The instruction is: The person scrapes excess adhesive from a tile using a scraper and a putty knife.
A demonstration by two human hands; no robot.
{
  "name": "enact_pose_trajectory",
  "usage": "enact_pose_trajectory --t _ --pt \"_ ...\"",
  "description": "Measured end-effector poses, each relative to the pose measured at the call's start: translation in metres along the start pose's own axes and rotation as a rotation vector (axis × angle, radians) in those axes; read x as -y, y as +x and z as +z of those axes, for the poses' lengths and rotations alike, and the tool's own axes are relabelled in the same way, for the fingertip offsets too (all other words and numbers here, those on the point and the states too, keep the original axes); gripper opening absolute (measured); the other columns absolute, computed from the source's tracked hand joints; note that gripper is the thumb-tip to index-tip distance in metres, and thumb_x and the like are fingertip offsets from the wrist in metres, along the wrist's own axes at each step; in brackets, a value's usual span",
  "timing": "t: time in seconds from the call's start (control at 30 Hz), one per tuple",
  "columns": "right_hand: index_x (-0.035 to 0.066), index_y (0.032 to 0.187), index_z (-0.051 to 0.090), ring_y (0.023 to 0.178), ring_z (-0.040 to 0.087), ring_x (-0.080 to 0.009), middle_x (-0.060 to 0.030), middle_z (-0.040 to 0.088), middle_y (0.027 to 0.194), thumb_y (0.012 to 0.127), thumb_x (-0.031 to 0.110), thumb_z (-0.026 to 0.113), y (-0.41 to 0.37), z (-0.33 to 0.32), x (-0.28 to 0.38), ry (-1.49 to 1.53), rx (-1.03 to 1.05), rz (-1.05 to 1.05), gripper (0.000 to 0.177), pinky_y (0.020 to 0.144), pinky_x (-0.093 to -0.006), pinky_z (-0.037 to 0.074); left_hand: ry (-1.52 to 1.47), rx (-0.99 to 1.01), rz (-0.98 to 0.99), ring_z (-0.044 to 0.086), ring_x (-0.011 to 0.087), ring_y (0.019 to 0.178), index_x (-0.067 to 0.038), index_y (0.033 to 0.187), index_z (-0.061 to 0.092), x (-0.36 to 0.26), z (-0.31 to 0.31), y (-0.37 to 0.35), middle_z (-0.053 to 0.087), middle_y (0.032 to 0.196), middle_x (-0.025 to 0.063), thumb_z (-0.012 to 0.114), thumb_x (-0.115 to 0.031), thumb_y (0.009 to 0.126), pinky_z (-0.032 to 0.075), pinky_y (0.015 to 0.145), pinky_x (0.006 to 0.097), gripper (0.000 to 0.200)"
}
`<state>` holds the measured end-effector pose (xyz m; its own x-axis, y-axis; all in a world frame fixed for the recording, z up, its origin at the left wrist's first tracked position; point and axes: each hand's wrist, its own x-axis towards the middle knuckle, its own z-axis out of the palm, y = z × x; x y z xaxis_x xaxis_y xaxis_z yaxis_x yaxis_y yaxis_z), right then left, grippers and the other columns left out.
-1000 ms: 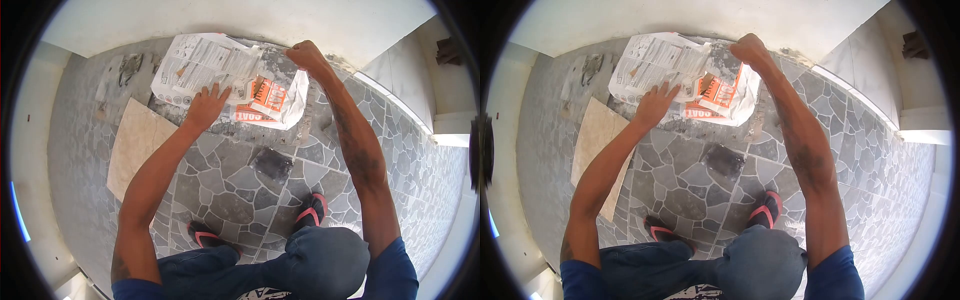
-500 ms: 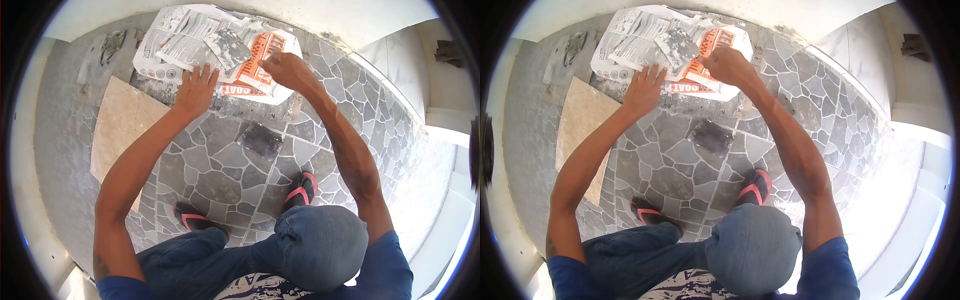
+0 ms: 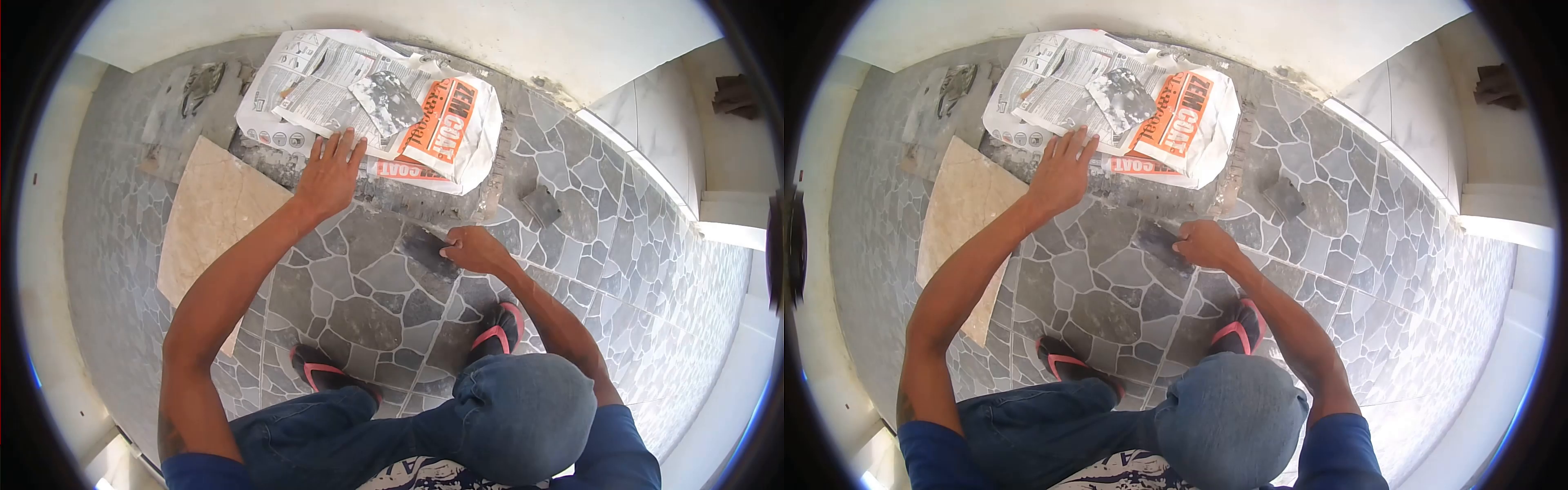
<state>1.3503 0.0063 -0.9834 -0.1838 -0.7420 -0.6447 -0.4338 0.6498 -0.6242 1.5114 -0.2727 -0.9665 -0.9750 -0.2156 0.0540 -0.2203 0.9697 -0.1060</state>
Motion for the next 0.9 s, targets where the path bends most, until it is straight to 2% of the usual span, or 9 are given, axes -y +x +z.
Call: enact_pose_trajectory --t 0.1,0.2,0.3,0.43,0.47,0.57,0.67,0.77,0.9 --pt "-0.002 0.089 0.065 0.065 0.063 -0.0254 -0.0127 0.064 0.073 0.087 0.025 0.067 -0.01 -0.036 0.014 0.103 -0.136 -0.136 0.027 0.062 -0.04 0.051 -0.084 -0.082 -0.036 0.049 0.0374 0.125 -0.001 0.134 0.051 0.011 -0.006 0.007 0.05 0.136 0.021 0.053 -0.006 0.087 0.037 0.106 0.0508 0.047" --pt "-0.001 0.088 0.064 0.067 0.06 -0.0153 -0.0058 0.061 0.074 0.089 0.026 0.068 -0.026 -0.065 0.038 0.362 -0.219 -0.023 0.027 0.059 -0.0325 0.05 -0.212 -0.138 -0.096 0.054 0.035 0.117 0.0 0.127 0.056 0.022 -0.011 0.035 0.055 0.124 0.0183 0.056 -0.011 0.089 0.042 0.1 0.0479 0.04" --pt "0.001 0.086 0.063 0.069 0.058 -0.0095 -0.0011 0.058 0.077 0.091 0.024 0.068 -0.019 -0.061 0.019 0.697 -0.223 -0.062 0.024 0.057 -0.0276 0.05 -0.289 -0.15 -0.179 0.056 0.034 0.112 -0.001 0.125 0.057 0.007 -0.01 0.074 0.057 0.119 0.0167 0.06 -0.024 0.091 0.045 0.096 0.0468 0.042" --pt "-0.002 0.098 0.062 0.07 0.06 -0.0108 -0.0044 0.064 0.088 0.091 0.014 0.068 -0.038 -0.039 0.047 1.026 -0.199 -0.06 0.019 0.061 -0.0273 0.053 -0.301 -0.012 -0.319 0.055 0.0342 0.113 0.001 0.126 0.056 -0.03 0.002 0.127 0.055 0.121 0.0178 0.065 -0.043 0.088 0.046 0.092 0.0484 0.059" --pt "-0.003 0.106 0.061 0.072 0.062 -0.0126 -0.0068 0.066 0.092 0.091 0.013 0.068 -0.035 -0.03 0.04 1.065 -0.156 -0.084 0.023 0.062 -0.027 0.054 -0.284 0.011 -0.38 0.053 0.0343 0.114 0.002 0.127 0.054 -0.04 0.006 0.135 0.053 0.122 0.018 0.066 -0.045 0.087 0.046 0.092 0.0491 0.063" --pt "-0.004 0.108 0.061 0.074 0.063 -0.0132 -0.0071 0.065 0.093 0.091 0.013 0.068 -0.039 -0.007 0.045 1.236 -0.117 -0.071 0.025 0.062 -0.0279 0.053 -0.203 0.075 -0.556 0.049 0.0345 0.117 0.005 0.13 0.051 -0.052 0.015 0.153 0.049 0.125 0.0183 0.068 -0.049 0.083 0.045 0.092 0.0508 0.074" --pt "-0.005 0.109 0.06 0.073 0.062 -0.0132 -0.0072 0.065 0.092 0.091 0.013 0.067 -0.04 0.008 0.037 1.122 -0.127 0.005 0.026 0.061 -0.0284 0.052 -0.128 0.162 -0.655 0.044 0.0339 0.119 0.008 0.135 0.044 -0.059 0.027 0.169 0.046 0.129 0.0173 0.07 -0.049 0.081 0.044 0.092 0.0508 0.083" --pt "-0.006 0.109 0.06 0.072 0.06 -0.0127 -0.0062 0.064 0.09 0.09 0.012 0.067 -0.048 0.002 0.034 1.05 -0.143 -0.002 0.027 0.062 -0.0283 0.051 -0.134 0.174 -0.666 0.046 0.036 0.119 0.009 0.137 0.04 -0.058 0.026 0.17 0.046 0.131 0.0212 0.069 -0.048 0.08 0.046 0.093 0.0506 0.086" --pt "-0.002 0.111 0.061 0.069 0.054 -0.0108 -0.0034 0.062 0.087 0.09 0.012 0.065 -0.057 -0.01 0.035 1.027 -0.181 -0.033 0.026 0.062 -0.0272 0.045 -0.399 0.224 -0.633 0.052 0.0452 0.117 0.011 0.141 0.035 -0.044 0.009 0.163 0.047 0.132 0.0304 0.07 -0.04 0.077 0.047 0.098 0.0493 0.089"
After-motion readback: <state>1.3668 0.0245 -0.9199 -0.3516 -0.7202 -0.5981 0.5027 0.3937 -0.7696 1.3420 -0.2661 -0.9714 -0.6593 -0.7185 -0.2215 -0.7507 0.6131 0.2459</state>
